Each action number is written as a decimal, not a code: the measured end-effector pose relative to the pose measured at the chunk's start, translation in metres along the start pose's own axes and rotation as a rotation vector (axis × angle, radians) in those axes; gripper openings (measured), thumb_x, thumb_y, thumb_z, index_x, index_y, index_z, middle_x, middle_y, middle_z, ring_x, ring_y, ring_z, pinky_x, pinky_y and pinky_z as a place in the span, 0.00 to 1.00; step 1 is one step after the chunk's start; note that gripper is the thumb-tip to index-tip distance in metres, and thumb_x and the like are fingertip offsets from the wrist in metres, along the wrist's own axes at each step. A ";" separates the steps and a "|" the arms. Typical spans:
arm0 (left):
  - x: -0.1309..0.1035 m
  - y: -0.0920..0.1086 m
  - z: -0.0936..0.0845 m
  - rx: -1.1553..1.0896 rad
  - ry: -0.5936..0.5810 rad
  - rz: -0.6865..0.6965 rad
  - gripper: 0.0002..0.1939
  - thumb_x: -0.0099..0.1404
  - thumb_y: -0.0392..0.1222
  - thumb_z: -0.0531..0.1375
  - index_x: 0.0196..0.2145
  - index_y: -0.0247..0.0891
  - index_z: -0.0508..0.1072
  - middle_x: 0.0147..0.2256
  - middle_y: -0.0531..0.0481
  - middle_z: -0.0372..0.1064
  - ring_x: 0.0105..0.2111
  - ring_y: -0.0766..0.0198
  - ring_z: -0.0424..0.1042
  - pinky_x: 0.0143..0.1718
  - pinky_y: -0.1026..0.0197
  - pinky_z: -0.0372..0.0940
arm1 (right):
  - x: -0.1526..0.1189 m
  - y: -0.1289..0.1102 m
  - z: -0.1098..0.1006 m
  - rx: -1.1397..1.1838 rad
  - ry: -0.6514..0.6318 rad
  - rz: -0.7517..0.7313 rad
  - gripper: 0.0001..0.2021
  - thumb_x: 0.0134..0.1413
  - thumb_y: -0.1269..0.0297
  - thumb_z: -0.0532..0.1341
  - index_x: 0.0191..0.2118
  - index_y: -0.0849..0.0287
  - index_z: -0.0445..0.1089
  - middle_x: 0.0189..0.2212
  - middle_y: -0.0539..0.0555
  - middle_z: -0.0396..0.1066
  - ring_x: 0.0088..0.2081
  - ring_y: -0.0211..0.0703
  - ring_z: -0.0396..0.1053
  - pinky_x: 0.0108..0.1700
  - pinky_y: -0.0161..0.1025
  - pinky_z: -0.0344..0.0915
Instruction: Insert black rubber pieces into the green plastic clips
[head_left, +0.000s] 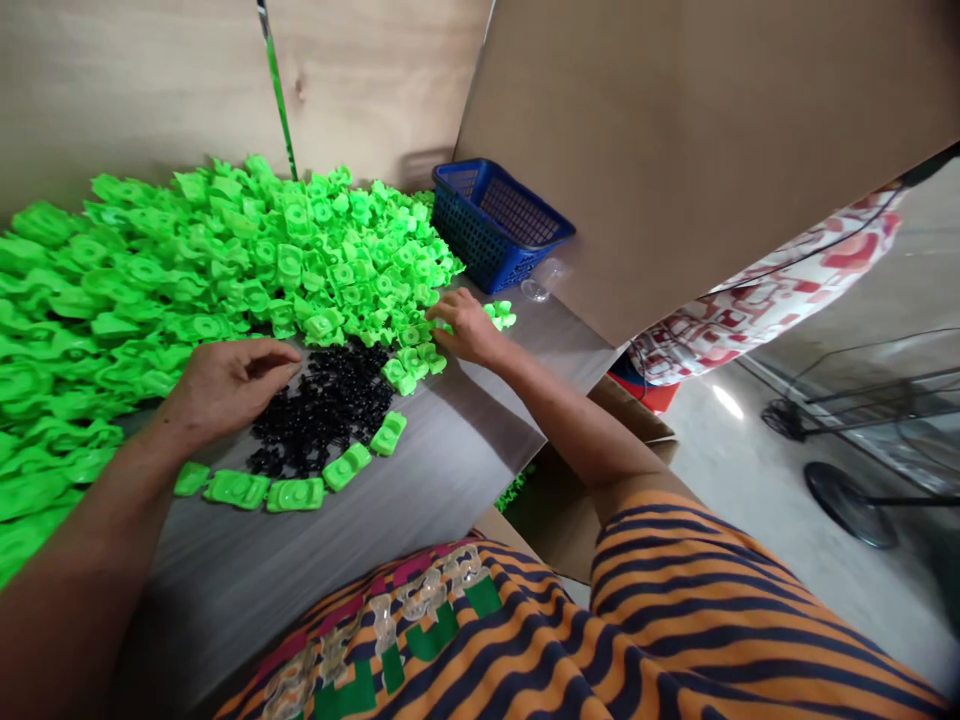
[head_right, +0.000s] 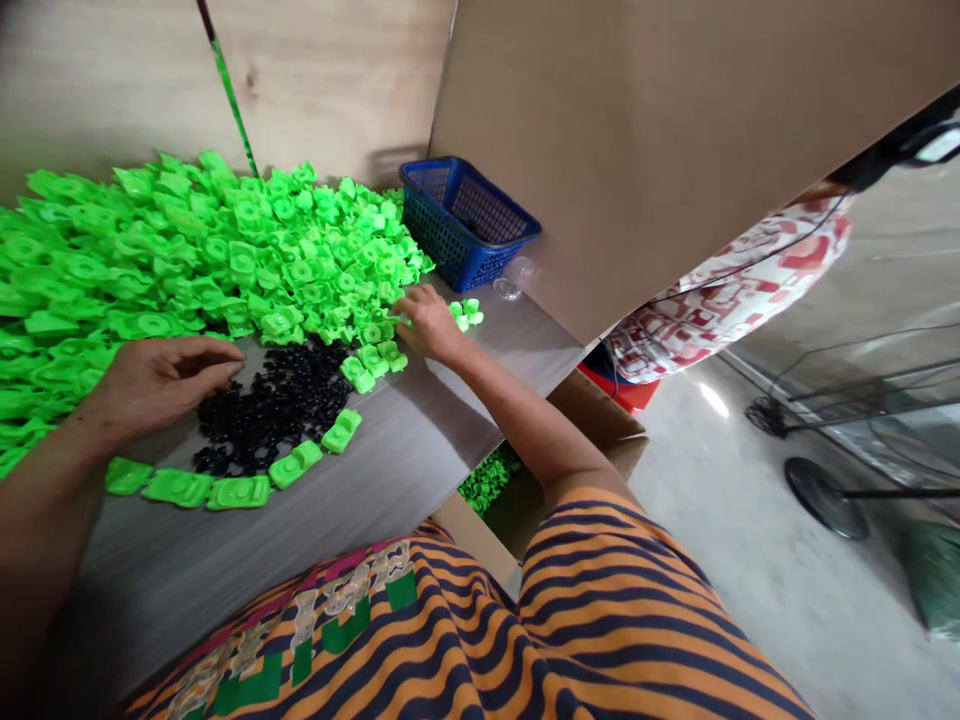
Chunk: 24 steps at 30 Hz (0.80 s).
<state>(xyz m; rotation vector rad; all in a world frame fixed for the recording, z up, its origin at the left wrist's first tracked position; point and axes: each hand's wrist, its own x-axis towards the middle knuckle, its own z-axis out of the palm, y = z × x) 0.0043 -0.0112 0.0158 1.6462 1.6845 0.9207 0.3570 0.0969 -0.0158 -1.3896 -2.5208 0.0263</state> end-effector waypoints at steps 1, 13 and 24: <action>0.000 0.002 0.000 -0.005 0.008 0.000 0.23 0.45 0.60 0.61 0.31 0.42 0.85 0.31 0.46 0.83 0.30 0.53 0.78 0.37 0.54 0.67 | 0.003 -0.008 0.001 -0.017 -0.049 -0.022 0.16 0.62 0.67 0.58 0.51 0.62 0.78 0.48 0.66 0.75 0.52 0.58 0.64 0.55 0.50 0.62; 0.001 -0.002 -0.003 0.027 0.005 0.048 0.23 0.49 0.59 0.60 0.33 0.42 0.86 0.31 0.47 0.83 0.31 0.53 0.79 0.36 0.54 0.67 | 0.029 -0.039 -0.008 -0.147 -0.354 0.074 0.26 0.58 0.76 0.58 0.61 0.61 0.74 0.53 0.65 0.77 0.55 0.59 0.71 0.50 0.46 0.62; 0.001 0.000 -0.005 0.041 -0.031 0.058 0.26 0.51 0.59 0.59 0.36 0.40 0.86 0.32 0.46 0.83 0.30 0.56 0.77 0.36 0.55 0.67 | 0.033 -0.053 -0.017 -0.193 -0.318 0.100 0.22 0.60 0.77 0.56 0.57 0.62 0.76 0.52 0.66 0.77 0.57 0.59 0.71 0.50 0.46 0.59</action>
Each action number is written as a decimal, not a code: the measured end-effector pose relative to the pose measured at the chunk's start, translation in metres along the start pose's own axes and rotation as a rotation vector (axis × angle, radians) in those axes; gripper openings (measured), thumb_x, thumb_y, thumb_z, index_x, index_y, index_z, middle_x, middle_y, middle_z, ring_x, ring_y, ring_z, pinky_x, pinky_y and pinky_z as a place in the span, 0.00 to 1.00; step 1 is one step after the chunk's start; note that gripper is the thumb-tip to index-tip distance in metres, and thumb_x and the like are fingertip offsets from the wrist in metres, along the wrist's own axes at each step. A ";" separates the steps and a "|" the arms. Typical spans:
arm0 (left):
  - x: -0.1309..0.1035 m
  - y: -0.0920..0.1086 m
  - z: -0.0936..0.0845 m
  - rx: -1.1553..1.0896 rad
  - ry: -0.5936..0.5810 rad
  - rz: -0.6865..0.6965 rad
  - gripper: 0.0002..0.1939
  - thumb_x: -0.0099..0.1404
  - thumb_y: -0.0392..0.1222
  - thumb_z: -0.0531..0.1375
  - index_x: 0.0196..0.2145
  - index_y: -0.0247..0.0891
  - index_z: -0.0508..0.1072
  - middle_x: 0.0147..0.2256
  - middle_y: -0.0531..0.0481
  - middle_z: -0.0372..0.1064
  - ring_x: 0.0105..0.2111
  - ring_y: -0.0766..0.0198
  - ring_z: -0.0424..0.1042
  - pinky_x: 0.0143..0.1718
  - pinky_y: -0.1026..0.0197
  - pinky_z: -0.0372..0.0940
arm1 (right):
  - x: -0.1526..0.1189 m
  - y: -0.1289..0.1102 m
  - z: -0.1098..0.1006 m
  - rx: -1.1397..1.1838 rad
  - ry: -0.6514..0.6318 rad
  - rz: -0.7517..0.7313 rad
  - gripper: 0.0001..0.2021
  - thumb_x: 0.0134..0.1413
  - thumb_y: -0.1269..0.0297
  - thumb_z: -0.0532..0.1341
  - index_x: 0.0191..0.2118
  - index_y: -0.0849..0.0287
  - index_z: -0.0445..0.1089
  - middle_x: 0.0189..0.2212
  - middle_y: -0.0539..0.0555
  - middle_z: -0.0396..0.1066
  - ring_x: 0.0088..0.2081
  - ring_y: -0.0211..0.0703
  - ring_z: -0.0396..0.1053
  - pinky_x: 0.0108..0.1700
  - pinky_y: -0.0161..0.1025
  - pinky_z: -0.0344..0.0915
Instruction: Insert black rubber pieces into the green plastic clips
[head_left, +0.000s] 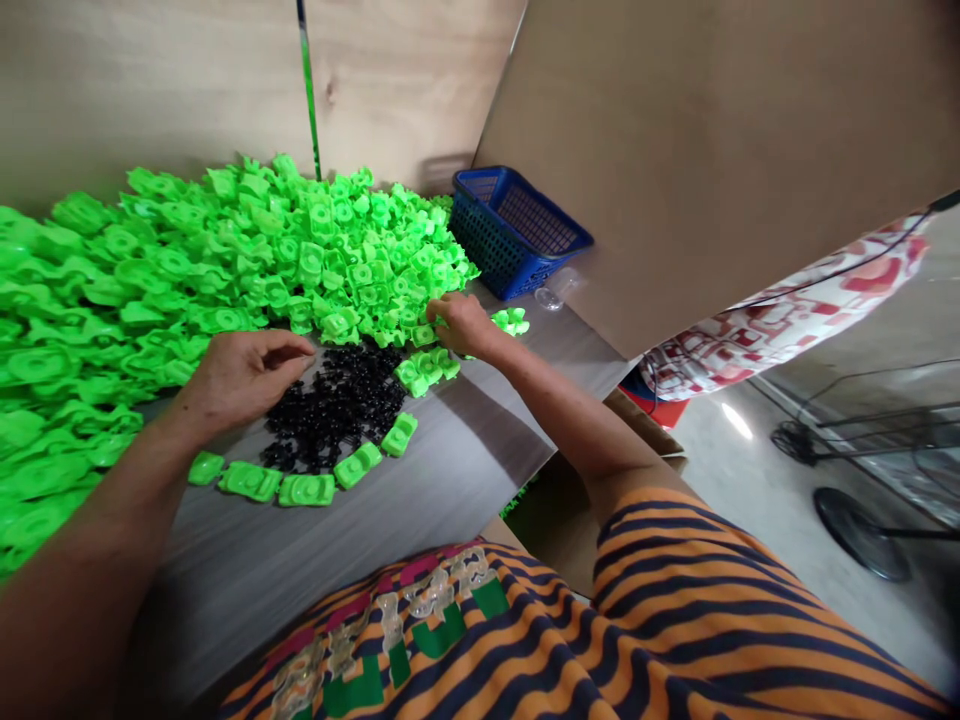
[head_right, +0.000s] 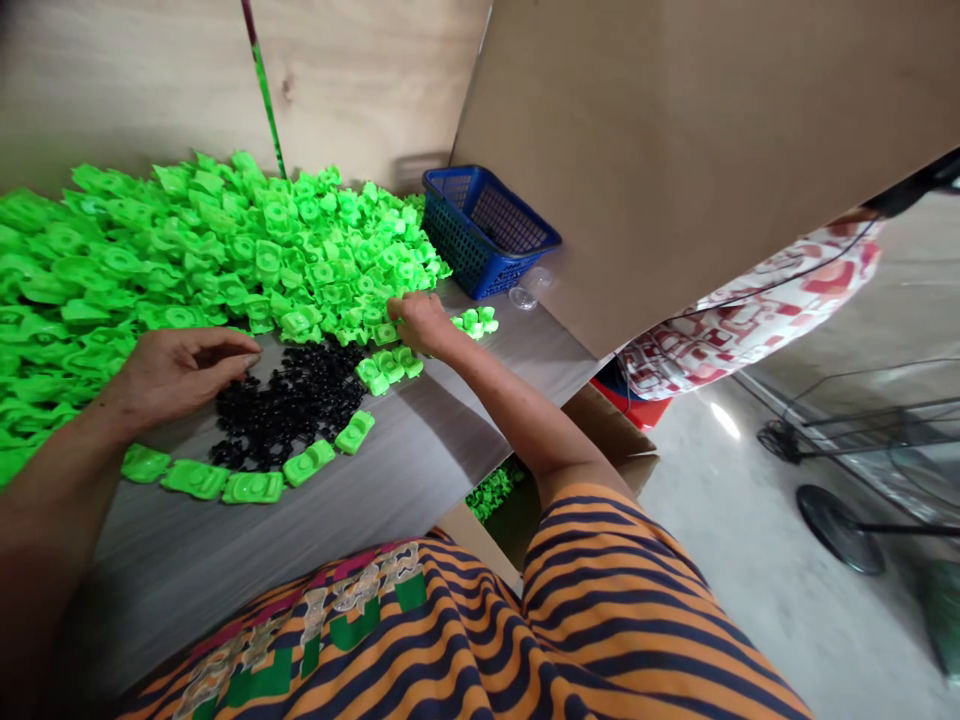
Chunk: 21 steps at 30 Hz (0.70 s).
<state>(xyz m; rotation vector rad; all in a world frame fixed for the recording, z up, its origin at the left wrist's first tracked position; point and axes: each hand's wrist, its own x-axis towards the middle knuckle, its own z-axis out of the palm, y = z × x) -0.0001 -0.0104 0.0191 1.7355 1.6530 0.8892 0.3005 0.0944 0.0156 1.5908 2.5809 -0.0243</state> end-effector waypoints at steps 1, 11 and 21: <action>0.000 -0.001 0.000 0.003 0.000 0.006 0.25 0.51 0.59 0.59 0.36 0.40 0.86 0.32 0.46 0.83 0.29 0.57 0.77 0.35 0.56 0.67 | -0.001 -0.001 -0.003 -0.021 0.005 0.004 0.21 0.61 0.77 0.55 0.56 0.62 0.76 0.52 0.67 0.77 0.57 0.60 0.70 0.51 0.47 0.59; 0.000 -0.004 0.007 -0.139 0.101 0.068 0.20 0.53 0.56 0.66 0.37 0.41 0.85 0.29 0.47 0.81 0.27 0.60 0.74 0.29 0.60 0.66 | 0.004 -0.008 -0.019 0.467 0.329 -0.057 0.09 0.55 0.73 0.58 0.40 0.60 0.74 0.35 0.54 0.73 0.39 0.44 0.67 0.44 0.40 0.61; 0.008 -0.004 0.010 -0.544 0.290 0.130 0.30 0.50 0.55 0.75 0.51 0.44 0.83 0.60 0.42 0.75 0.58 0.48 0.74 0.46 0.57 0.75 | 0.030 -0.123 -0.022 1.414 0.107 -0.384 0.04 0.54 0.67 0.64 0.32 0.57 0.67 0.23 0.43 0.64 0.26 0.32 0.60 0.29 0.30 0.58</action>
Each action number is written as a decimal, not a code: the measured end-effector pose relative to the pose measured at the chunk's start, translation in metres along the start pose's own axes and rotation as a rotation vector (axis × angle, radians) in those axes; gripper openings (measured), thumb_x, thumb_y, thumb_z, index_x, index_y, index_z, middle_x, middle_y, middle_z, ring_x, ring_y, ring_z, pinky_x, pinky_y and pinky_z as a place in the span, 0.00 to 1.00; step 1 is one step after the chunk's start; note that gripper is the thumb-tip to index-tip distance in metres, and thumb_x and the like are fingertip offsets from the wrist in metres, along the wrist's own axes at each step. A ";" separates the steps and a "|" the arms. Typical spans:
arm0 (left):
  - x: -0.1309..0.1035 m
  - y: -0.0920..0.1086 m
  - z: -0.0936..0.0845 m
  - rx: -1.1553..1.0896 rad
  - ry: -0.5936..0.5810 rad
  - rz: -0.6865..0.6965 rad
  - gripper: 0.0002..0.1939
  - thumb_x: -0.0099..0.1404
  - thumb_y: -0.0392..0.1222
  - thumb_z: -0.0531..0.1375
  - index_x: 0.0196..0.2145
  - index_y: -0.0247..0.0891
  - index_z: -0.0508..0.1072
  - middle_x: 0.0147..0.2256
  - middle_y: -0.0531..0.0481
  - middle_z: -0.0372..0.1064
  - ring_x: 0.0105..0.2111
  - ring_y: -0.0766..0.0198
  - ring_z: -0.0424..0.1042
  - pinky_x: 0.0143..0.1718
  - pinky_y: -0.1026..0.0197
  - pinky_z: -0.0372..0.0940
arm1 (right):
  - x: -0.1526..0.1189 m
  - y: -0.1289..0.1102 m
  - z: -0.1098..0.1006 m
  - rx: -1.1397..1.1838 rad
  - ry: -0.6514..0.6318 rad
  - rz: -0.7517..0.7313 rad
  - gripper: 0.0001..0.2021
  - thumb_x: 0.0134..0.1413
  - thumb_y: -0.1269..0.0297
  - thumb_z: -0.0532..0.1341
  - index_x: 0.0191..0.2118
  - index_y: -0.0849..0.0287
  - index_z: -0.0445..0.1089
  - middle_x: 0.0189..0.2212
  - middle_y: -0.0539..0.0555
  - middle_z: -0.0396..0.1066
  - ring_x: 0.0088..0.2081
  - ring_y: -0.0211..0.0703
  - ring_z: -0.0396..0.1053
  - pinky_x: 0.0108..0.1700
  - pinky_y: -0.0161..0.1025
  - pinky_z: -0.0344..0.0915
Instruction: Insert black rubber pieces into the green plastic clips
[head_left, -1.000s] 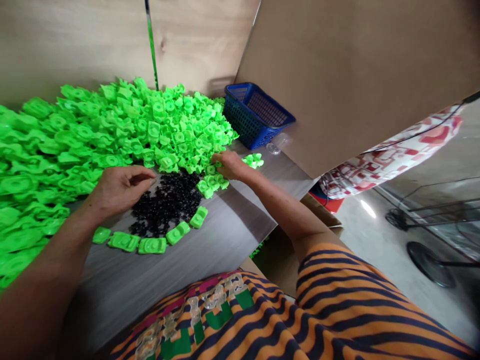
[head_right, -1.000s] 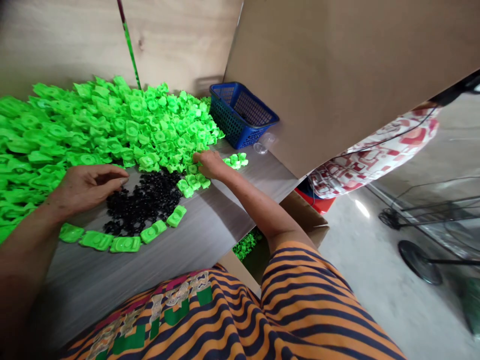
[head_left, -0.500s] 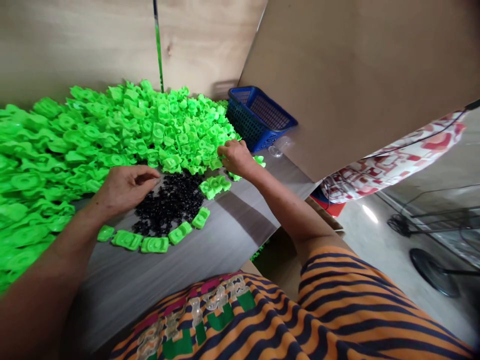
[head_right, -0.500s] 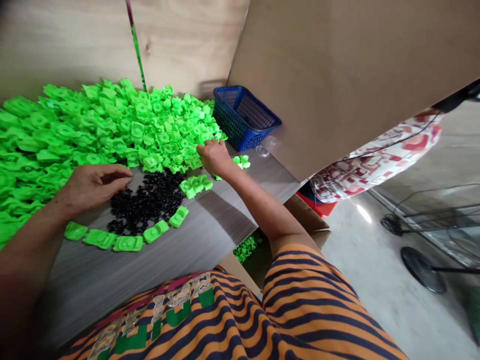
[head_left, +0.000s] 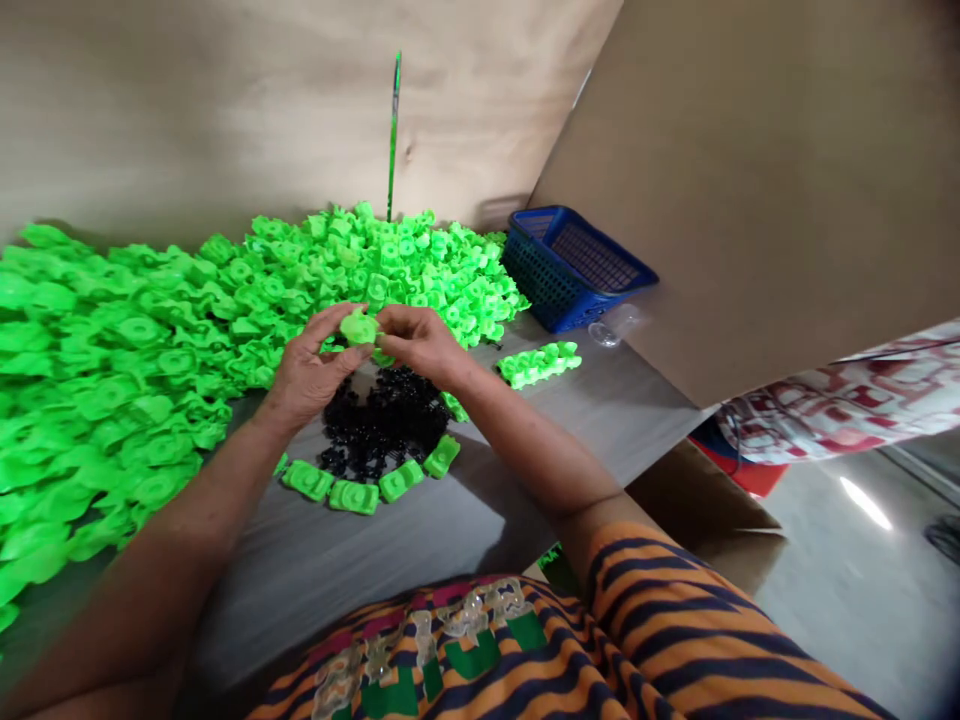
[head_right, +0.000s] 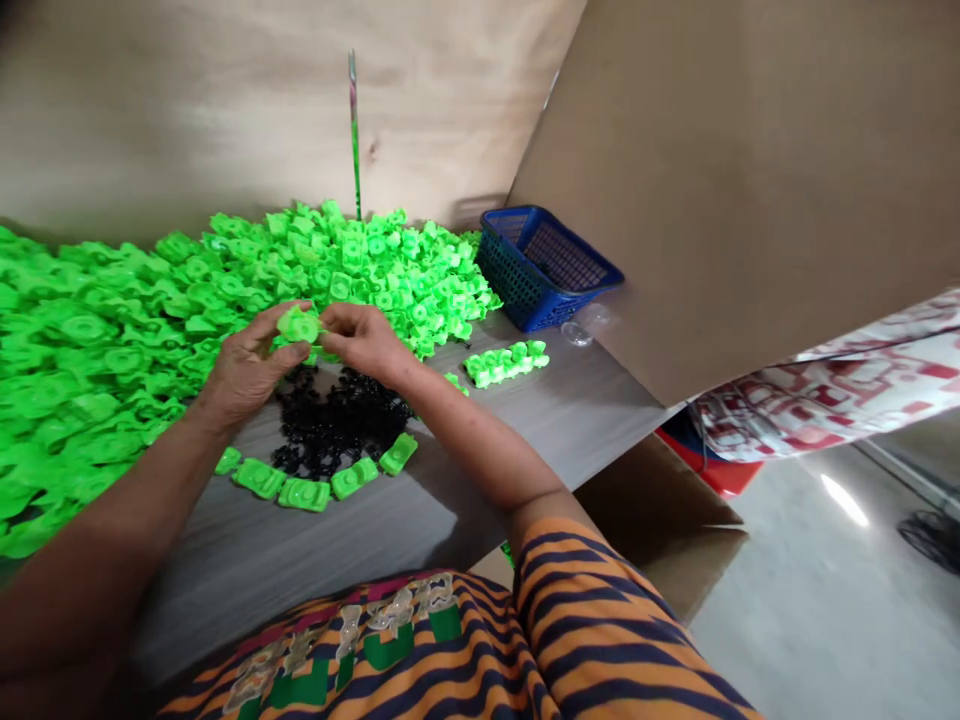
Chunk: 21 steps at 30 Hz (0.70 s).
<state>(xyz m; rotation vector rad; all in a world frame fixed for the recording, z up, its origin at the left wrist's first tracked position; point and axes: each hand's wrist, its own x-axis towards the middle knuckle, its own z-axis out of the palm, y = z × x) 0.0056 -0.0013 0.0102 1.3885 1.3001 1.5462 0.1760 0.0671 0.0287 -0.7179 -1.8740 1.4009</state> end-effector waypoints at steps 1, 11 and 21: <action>0.001 0.000 -0.002 -0.036 0.010 -0.003 0.29 0.50 0.54 0.76 0.49 0.43 0.84 0.59 0.42 0.76 0.59 0.48 0.74 0.49 0.56 0.74 | 0.004 -0.001 0.007 0.015 -0.020 0.001 0.03 0.54 0.69 0.63 0.32 0.57 0.68 0.23 0.43 0.64 0.26 0.32 0.60 0.28 0.29 0.59; 0.007 0.033 -0.006 -0.316 0.240 0.050 0.13 0.43 0.39 0.77 0.29 0.39 0.84 0.31 0.54 0.80 0.33 0.65 0.75 0.48 0.56 0.73 | 0.021 0.007 -0.002 -0.069 -0.053 -0.048 0.09 0.61 0.59 0.68 0.38 0.57 0.69 0.26 0.45 0.66 0.29 0.35 0.63 0.32 0.32 0.66; 0.004 0.018 -0.002 -0.184 0.199 -0.091 0.27 0.42 0.47 0.79 0.39 0.35 0.79 0.24 0.53 0.77 0.21 0.62 0.76 0.23 0.60 0.74 | 0.111 0.006 -0.117 -1.071 0.192 -0.120 0.24 0.65 0.69 0.56 0.65 0.64 0.64 0.49 0.55 0.73 0.49 0.44 0.72 0.55 0.44 0.70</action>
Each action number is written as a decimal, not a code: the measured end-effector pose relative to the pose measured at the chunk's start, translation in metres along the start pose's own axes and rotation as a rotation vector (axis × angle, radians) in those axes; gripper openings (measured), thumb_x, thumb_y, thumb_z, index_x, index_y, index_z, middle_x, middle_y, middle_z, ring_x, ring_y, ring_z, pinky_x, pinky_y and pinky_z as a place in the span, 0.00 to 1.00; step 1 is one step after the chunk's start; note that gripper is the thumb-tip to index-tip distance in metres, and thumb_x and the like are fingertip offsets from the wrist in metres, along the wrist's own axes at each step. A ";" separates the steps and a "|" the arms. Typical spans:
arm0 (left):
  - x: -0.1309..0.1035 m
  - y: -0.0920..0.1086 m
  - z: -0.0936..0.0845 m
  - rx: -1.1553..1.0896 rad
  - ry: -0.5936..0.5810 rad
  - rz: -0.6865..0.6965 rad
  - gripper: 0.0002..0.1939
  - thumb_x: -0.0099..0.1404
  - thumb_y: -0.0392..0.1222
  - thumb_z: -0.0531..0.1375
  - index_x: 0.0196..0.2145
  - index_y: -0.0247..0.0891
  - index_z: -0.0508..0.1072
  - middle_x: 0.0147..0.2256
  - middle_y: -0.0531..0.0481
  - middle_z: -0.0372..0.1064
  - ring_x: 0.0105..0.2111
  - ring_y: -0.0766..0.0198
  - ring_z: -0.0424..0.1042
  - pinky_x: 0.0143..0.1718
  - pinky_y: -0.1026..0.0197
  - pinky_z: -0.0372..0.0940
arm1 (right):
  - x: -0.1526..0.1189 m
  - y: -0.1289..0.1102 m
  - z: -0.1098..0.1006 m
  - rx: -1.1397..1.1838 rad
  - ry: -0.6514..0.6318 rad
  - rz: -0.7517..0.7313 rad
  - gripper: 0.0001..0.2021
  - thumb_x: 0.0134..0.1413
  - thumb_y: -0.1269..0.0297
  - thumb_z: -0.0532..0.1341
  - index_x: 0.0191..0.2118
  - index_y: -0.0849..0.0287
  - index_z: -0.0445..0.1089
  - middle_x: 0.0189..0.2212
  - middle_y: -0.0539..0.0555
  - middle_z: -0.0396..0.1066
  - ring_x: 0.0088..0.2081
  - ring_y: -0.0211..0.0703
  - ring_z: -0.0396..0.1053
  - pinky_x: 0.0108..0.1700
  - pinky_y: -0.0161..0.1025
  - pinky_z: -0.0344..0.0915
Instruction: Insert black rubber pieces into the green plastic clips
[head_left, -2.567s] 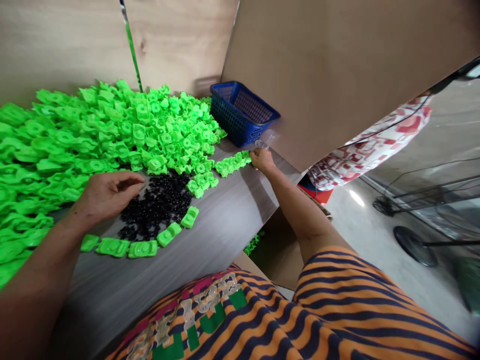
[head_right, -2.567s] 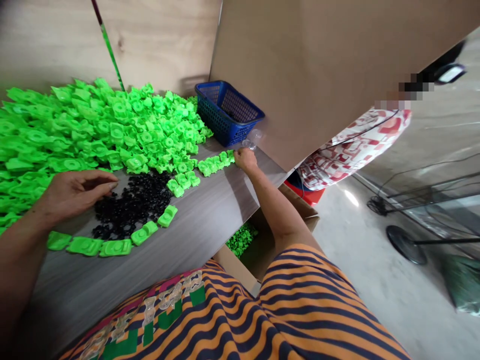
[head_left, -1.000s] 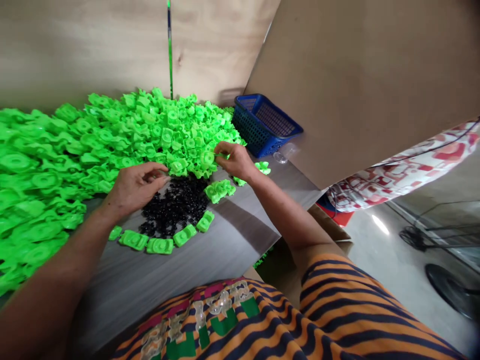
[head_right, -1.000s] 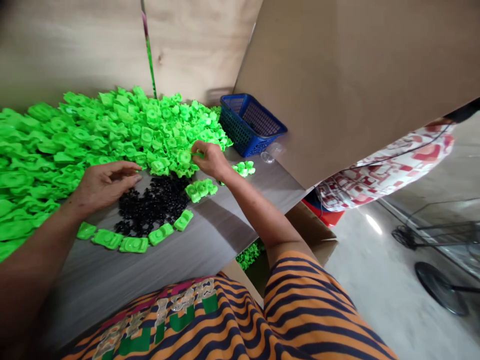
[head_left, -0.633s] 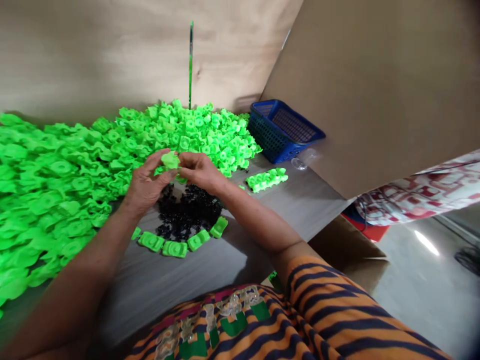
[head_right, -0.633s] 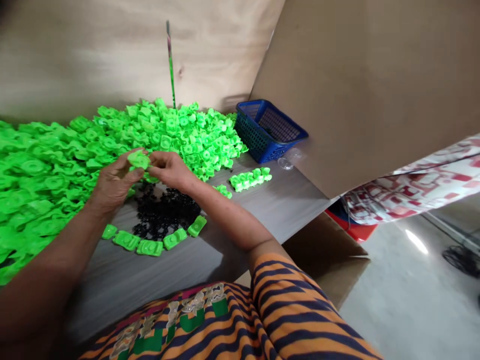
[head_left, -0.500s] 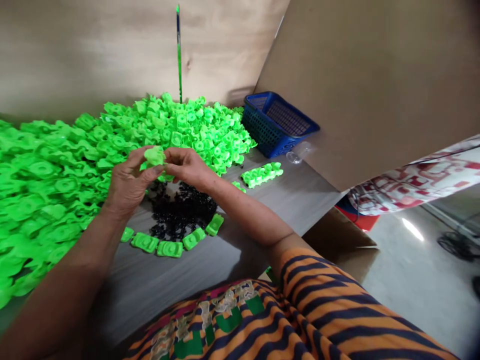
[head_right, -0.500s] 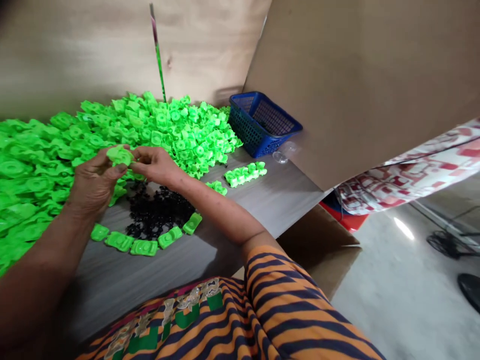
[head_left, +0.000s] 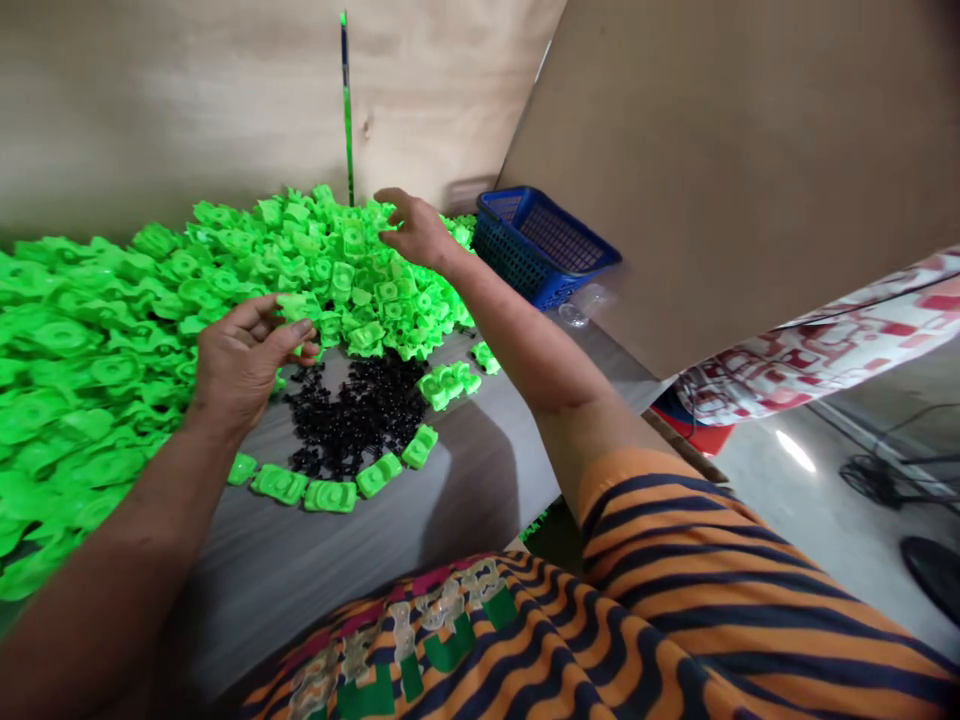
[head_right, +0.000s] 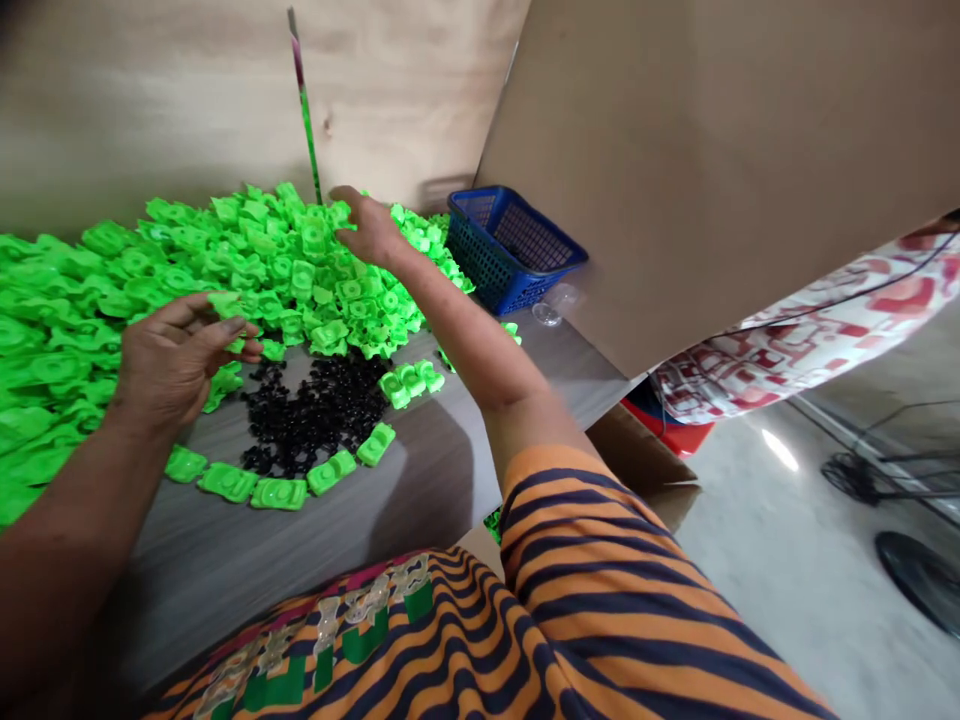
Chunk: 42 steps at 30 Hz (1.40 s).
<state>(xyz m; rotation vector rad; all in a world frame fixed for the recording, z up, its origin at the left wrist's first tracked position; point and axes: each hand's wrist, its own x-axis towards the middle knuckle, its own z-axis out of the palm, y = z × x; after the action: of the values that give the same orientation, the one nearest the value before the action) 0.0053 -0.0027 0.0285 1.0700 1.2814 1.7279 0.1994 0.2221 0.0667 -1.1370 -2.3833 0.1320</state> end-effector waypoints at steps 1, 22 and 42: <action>0.000 0.000 -0.001 0.004 -0.012 -0.005 0.29 0.44 0.48 0.79 0.42 0.34 0.79 0.25 0.52 0.77 0.21 0.62 0.76 0.23 0.60 0.74 | 0.000 0.005 -0.003 -0.007 -0.010 -0.016 0.26 0.64 0.69 0.56 0.66 0.64 0.63 0.51 0.55 0.74 0.50 0.44 0.72 0.55 0.44 0.70; -0.003 0.003 -0.001 -0.006 -0.135 -0.018 0.28 0.48 0.45 0.78 0.44 0.32 0.79 0.25 0.51 0.76 0.19 0.62 0.75 0.17 0.61 0.71 | -0.144 0.037 -0.007 -0.601 -0.524 0.427 0.17 0.57 0.76 0.64 0.52 0.66 0.81 0.47 0.73 0.82 0.52 0.65 0.80 0.51 0.54 0.75; 0.008 -0.010 -0.012 -0.236 -0.205 -0.161 0.23 0.58 0.48 0.74 0.48 0.42 0.76 0.33 0.49 0.80 0.33 0.56 0.82 0.26 0.62 0.75 | -0.119 -0.100 -0.017 0.106 -0.105 0.009 0.06 0.60 0.70 0.60 0.37 0.61 0.76 0.30 0.53 0.74 0.33 0.41 0.67 0.37 0.38 0.57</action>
<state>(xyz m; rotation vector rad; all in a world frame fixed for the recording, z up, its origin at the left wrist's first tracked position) -0.0086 0.0028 0.0185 0.9517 0.9817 1.5600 0.2008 0.0659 0.0644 -1.1160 -2.4313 0.3240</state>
